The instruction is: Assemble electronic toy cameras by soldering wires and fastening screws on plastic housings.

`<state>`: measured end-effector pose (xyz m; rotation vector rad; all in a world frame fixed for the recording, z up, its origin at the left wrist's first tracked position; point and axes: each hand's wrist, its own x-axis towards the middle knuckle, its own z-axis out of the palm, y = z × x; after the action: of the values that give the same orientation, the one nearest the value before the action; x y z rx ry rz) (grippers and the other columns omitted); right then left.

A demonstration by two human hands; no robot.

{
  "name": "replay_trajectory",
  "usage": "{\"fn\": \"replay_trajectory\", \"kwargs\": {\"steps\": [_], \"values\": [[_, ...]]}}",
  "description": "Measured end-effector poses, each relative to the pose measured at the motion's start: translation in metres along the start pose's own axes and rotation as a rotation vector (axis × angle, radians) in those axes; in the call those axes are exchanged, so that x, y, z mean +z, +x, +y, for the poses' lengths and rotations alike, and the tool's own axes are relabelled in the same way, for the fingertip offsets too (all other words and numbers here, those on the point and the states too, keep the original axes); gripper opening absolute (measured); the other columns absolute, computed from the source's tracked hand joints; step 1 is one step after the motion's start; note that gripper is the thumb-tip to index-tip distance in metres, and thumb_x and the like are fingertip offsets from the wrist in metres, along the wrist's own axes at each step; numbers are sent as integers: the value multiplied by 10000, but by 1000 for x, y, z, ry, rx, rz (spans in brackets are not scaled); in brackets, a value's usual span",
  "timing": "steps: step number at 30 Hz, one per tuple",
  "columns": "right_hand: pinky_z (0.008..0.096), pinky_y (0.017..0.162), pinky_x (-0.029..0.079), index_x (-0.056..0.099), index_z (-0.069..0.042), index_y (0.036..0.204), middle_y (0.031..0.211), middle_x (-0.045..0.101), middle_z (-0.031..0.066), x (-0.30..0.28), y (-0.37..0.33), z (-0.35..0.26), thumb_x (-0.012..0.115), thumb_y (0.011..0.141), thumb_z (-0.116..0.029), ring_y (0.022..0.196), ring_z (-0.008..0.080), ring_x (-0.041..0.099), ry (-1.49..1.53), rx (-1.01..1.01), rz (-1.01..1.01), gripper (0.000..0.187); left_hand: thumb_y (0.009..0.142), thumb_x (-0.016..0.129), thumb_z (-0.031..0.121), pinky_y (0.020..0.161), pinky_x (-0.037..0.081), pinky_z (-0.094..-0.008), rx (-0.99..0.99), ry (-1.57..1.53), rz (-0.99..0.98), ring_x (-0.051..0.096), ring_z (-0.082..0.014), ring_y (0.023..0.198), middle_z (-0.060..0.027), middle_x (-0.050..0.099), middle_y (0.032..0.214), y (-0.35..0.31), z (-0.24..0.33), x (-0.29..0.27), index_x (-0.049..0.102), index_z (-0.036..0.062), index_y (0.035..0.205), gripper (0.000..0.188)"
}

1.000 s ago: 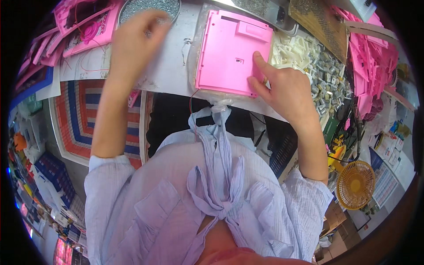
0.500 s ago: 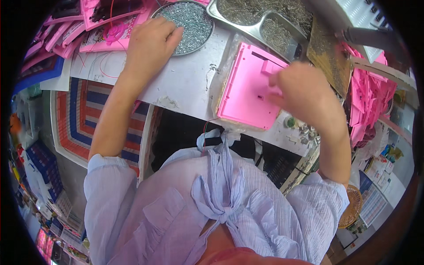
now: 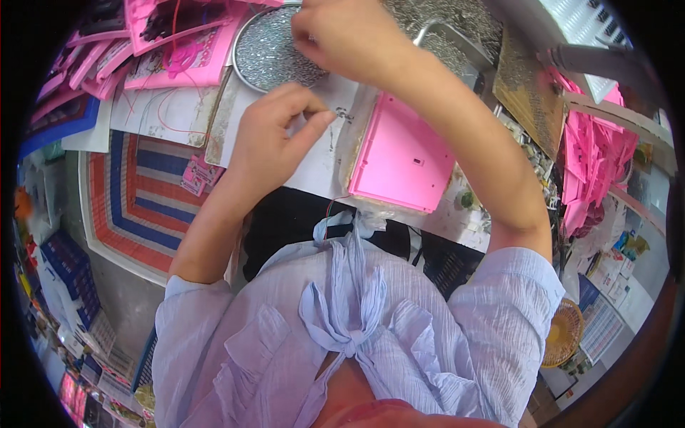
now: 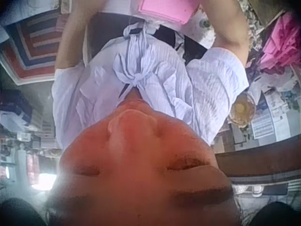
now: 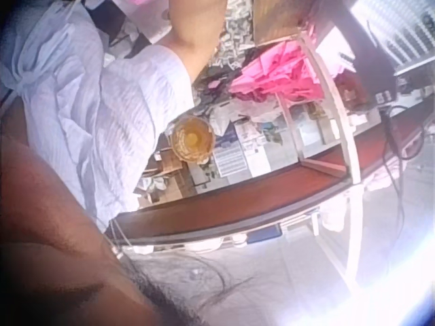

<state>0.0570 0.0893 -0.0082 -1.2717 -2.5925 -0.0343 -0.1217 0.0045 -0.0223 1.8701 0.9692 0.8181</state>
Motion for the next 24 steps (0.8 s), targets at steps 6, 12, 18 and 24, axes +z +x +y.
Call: {"fn": "replay_trajectory", "kwargs": {"steps": [6, 12, 18, 24], "values": [[281, 749, 475, 694, -17, 984, 903, 660, 9, -74, -104, 36, 672, 952, -98, 817, 105, 576, 673, 372, 128, 90, 948, 629, 183, 667, 485, -437, 164, 141, -81, 625, -332, 744, -130, 603, 779, 40, 11, 39, 631, 11, 862, 192], [300, 749, 487, 683, 15, 951, 836, 658, 57, -95, -202, 24, 709, 895, -96, 783, 148, 581, 638, 744, 172, 127, 968, 592, 252, 695, 475, -473, 237, 411, -140, 612, -399, 797, -178, 622, 846, 60, 4, 56, 625, 12, 851, 269], [290, 740, 482, 671, 11, 958, 872, 646, 72, -99, -216, -3, 736, 850, -15, 796, 173, 608, 541, 555, 167, 128, 956, 653, 269, 645, 469, -405, 142, 446, -268, 597, -312, 697, -140, 606, 775, 70, 26, 33, 623, 8, 838, 288], [388, 659, 500, 648, -50, 929, 850, 612, 79, -91, -199, -50, 783, 736, -66, 764, 287, 599, 529, 250, 212, 237, 954, 715, 127, 599, 406, -238, -160, -272, -507, 501, -49, 696, 22, 558, 741, 10, 70, 44, 680, 6, 918, 131]]}}
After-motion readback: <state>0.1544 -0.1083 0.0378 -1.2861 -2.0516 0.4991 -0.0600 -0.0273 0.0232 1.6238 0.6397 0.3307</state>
